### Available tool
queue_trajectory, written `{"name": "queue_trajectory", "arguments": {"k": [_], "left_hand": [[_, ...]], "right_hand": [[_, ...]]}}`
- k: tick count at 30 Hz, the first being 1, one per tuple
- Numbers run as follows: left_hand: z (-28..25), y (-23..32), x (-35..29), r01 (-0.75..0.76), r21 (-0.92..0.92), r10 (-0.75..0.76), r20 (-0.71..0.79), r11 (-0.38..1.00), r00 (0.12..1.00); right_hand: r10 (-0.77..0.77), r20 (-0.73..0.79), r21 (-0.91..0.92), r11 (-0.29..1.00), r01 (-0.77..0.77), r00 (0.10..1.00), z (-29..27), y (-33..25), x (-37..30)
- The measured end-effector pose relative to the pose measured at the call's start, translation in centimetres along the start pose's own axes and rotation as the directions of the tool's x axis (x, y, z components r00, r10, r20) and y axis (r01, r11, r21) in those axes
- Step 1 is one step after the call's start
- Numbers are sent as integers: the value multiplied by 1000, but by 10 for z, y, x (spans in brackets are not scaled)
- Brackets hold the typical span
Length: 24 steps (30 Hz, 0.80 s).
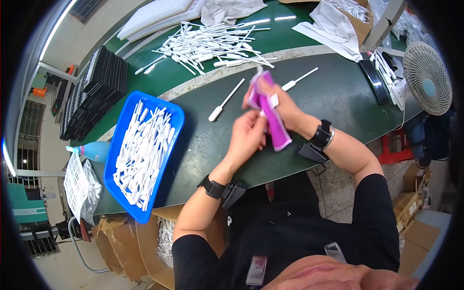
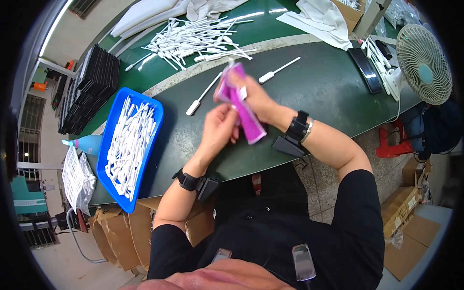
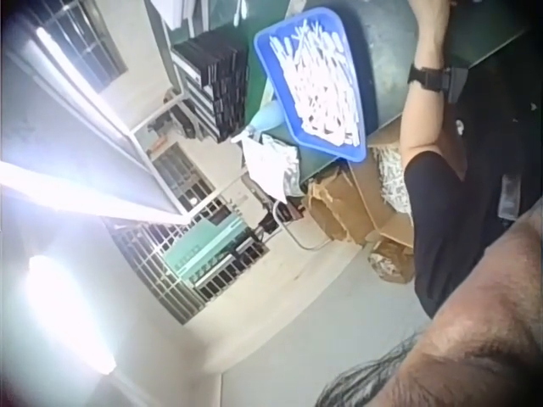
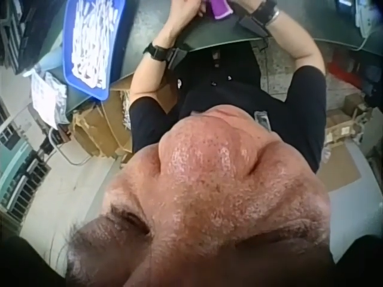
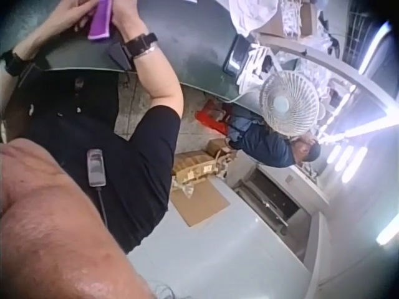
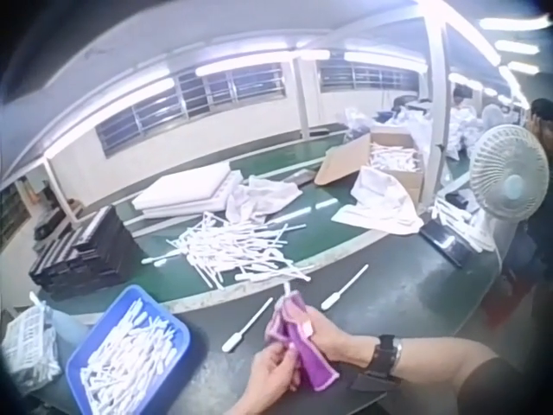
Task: The person wipes white plastic components with a purple cloth and places them into a blue tray. They then spray the cloth with a bottle, wipe more components, and empty the tray into a box.
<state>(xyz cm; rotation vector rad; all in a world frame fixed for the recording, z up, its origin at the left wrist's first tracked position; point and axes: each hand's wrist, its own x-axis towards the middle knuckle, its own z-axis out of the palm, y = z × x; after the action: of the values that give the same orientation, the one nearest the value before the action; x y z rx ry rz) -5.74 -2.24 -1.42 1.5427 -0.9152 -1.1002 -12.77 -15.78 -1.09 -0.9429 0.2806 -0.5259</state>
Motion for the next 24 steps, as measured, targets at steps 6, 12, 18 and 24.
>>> {"name": "queue_trajectory", "arguments": {"k": [6, 12, 18, 24], "left_hand": [[-14, 4, 10, 162, -485, -57, 224, 860, 973], [-18, 13, 6, 343, -721, 103, 497, 603, 862], [-27, 15, 10, -206, -84, 184, -217, 975, 959], [-46, 21, 12, -251, -329, 165, -267, 910, 950]], "right_hand": [[252, 64, 188, 947, -260, 966, -1, 0, -4], [225, 287, 412, 849, -332, 931, -12, 8, -2], [189, 192, -78, 981, -177, 963, -8, 4, 0], [519, 464, -310, 854, -418, 718, 8, -2, -17]]}}
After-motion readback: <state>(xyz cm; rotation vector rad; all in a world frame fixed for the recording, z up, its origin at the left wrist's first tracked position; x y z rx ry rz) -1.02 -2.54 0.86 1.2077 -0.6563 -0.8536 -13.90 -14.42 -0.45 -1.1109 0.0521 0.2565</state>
